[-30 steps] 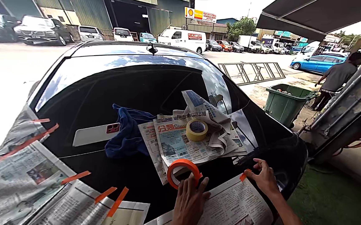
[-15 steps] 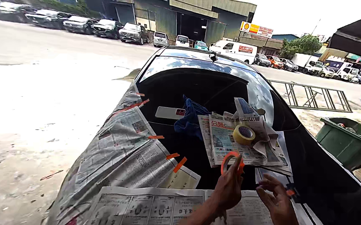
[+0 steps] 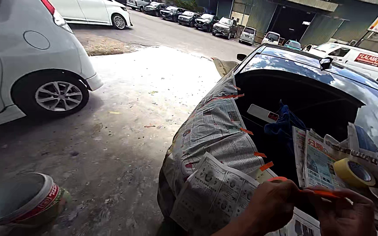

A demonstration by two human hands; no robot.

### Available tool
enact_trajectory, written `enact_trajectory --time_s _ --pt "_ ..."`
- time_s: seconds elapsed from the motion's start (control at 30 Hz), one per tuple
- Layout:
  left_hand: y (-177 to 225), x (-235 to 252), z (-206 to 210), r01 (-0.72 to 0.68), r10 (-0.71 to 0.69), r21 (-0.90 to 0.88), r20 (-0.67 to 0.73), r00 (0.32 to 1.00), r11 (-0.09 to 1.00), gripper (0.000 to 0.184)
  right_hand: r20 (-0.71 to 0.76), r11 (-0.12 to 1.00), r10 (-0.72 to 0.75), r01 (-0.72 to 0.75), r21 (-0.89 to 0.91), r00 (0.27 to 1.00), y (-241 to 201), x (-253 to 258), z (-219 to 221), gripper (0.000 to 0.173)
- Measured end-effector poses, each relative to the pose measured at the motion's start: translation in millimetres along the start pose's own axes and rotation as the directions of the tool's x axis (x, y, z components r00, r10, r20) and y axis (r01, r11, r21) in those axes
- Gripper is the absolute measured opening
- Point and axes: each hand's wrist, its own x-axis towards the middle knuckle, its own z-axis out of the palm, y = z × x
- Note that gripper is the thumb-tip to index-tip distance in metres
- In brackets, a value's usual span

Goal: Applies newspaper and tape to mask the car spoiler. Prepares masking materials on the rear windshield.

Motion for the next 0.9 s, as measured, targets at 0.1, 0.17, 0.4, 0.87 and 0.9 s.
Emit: enact_trajectory --time_s 0.1,0.17,0.4,0.87,0.9 --pt "10.9 -41.6 -12.3 -0.172 0.299 0.452 -0.228 0.926 0.875 0.013 -0.141 0.981 0.193 -0.196 -0.005 0.971 5.9 10.4 36.0 0.041" --pt "14.6 -79.1 -19.5 -0.202 0.380 0.512 -0.270 0.885 0.835 0.017 -0.213 0.969 0.234 -0.244 -0.022 0.949 22.1 22.2 45.4 0.048" --pt "-83.6 -147.9 -30.8 0.308 0.014 0.607 -0.466 0.885 0.732 0.044 0.186 0.951 0.208 -0.243 0.192 0.960 4.5 12.1 107.7 0.018" --pt "-112.9 -70.6 -31.3 0.311 -0.073 0.691 -0.351 0.933 0.653 0.036 0.226 0.883 0.469 -0.460 -0.094 0.854 59.4 3.1 46.5 0.018" --pt "-115.1 -62.9 -28.9 0.291 -0.074 0.714 -0.319 0.945 0.637 0.036 0.205 0.871 0.492 -0.477 -0.120 0.846 62.0 -2.1 47.9 0.021"
